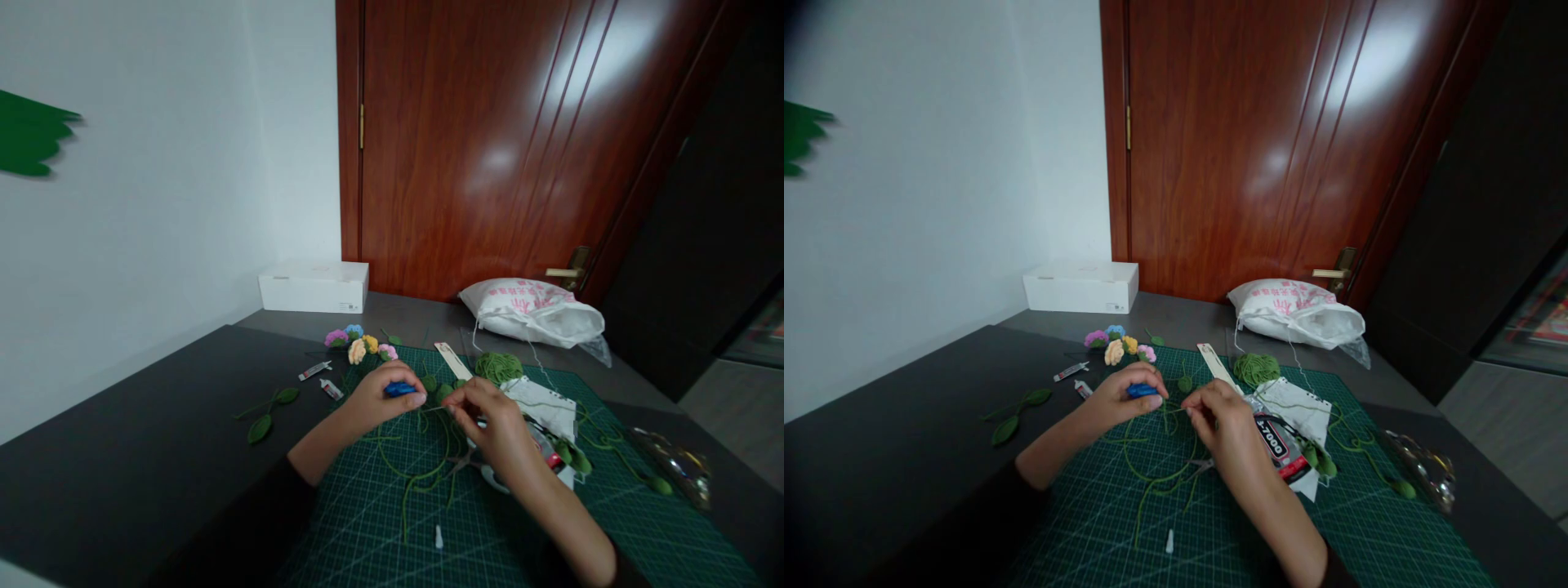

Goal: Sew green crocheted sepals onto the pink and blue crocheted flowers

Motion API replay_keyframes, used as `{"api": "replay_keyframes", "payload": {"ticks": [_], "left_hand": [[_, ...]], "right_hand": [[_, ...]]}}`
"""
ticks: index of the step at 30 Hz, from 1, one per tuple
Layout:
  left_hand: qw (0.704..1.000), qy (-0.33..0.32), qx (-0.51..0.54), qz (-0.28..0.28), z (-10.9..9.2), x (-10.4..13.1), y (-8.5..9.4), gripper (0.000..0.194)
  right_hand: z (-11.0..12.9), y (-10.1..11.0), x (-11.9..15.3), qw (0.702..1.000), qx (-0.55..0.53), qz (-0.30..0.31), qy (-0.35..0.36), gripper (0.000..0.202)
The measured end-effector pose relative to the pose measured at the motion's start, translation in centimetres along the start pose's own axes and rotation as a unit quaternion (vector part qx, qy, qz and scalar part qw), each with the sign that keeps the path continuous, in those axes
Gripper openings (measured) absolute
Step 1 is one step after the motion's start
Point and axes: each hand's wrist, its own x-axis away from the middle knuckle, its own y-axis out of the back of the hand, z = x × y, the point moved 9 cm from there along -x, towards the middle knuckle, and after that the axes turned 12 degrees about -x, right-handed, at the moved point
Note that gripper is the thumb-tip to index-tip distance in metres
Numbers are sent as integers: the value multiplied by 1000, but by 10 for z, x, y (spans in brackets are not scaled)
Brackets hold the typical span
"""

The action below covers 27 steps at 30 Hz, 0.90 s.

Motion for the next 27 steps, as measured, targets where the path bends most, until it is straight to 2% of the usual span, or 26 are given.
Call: {"api": "replay_keyframes", "payload": {"ticks": [2, 5, 7, 9, 12, 14, 17, 19, 21, 24, 27], "left_hand": [[999, -30, -41, -1, -10, -1, -4, 13], [996, -56, -63, -7, -21, 0, -9, 11], [996, -61, -65, -12, -24, 1, -10, 10], [997, -53, -50, -10, -24, 1, -9, 8], [999, -17, 36, -11, -17, 2, -8, 7], [992, 15, 123, -27, -10, 3, -7, 8], [961, 83, 253, -68, 5, 6, -5, 11], [936, 124, 316, -96, 15, 7, -2, 15], [919, 144, 346, -120, 21, 8, 5, 19], [911, 155, 353, -148, 30, 8, 16, 21], [906, 170, 357, -151, 35, 9, 15, 21]], "right_hand": [[9, -3, 2, 1000, -10, -9, 24, 14], [12, -7, 2, 998, -55, -28, 22, 14], [1, -8, 2, 989, -138, -52, -16, 10], [-17, -11, 2, 964, -242, -76, -75, 5], [-42, -22, 4, 933, -322, -91, -130, 35], [-52, -35, 5, 921, -349, -78, -154, 45], [-57, -60, 10, 899, -393, -18, -193, 42], [-56, -67, 13, 884, -416, 4, -213, 40], [-55, -64, 14, 872, -436, 5, -223, 38], [-53, -46, 11, 855, -469, -16, -219, 34], [-46, -27, 6, 839, -504, -54, -197, 30]]}}
